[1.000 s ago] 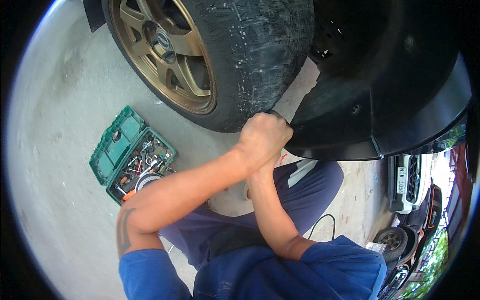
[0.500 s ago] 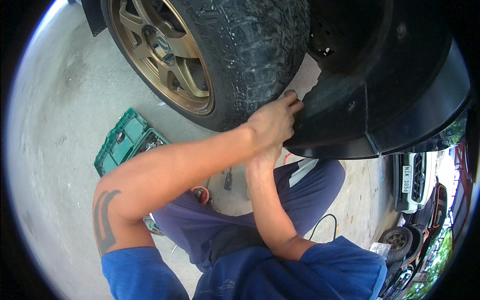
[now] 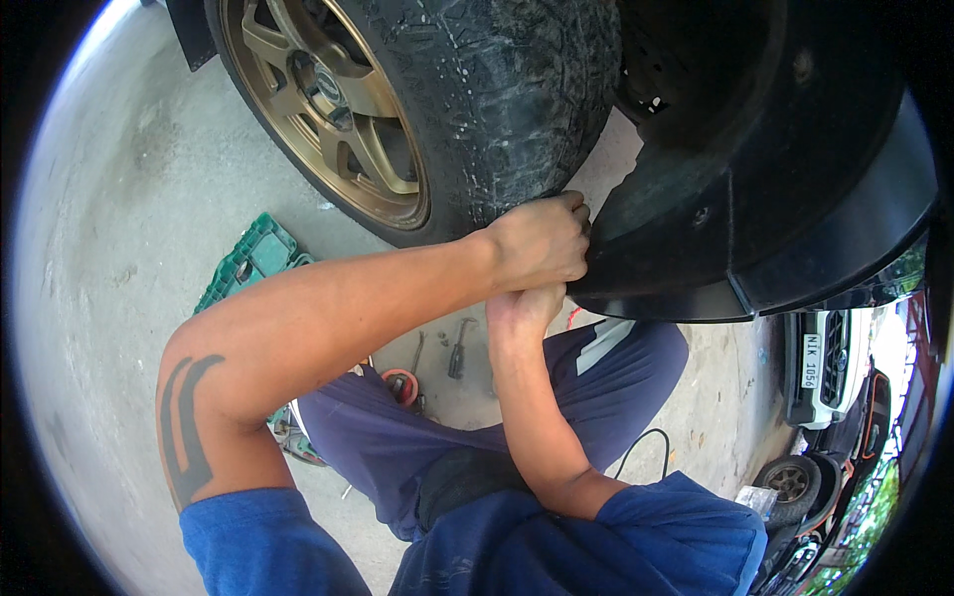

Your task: The person kneels beside a car and uses a screwdriver to tighten screws on the front bumper near the wheel well. They repeatedly insert and turn the screwdriver, occasionally reaching into a nearby green toolbox to select or adjust tools.

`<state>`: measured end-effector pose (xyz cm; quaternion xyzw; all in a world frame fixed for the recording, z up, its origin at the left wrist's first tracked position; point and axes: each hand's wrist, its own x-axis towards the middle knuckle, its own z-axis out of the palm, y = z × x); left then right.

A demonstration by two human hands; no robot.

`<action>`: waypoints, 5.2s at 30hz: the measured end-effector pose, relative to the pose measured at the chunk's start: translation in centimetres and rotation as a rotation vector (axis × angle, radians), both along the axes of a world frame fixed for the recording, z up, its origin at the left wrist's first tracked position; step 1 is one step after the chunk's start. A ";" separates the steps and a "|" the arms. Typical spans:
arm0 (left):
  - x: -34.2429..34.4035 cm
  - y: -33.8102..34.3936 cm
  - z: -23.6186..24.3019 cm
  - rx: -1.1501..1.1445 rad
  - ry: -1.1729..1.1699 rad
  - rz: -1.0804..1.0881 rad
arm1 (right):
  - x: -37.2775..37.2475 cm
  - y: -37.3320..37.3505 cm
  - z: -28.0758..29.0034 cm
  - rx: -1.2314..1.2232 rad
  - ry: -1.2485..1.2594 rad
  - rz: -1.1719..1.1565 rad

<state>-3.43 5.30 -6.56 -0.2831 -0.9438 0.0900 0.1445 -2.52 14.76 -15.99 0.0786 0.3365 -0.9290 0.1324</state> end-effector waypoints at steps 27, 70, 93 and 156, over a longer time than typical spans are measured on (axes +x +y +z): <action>6.5 7.0 -6.4 2.310 -0.055 0.725 | 0.6 9.1 -0.3 -0.377 -0.636 0.329; 0.4 5.7 -6.1 1.977 -0.504 0.570 | 1.4 13.4 0.6 0.216 -0.003 0.140; 0.0 7.6 -9.9 2.021 0.103 0.351 | -2.6 15.2 1.7 0.304 0.122 0.163; -2.7 5.9 -12.8 1.495 0.376 0.000 | -2.4 14.8 1.6 0.293 0.153 0.160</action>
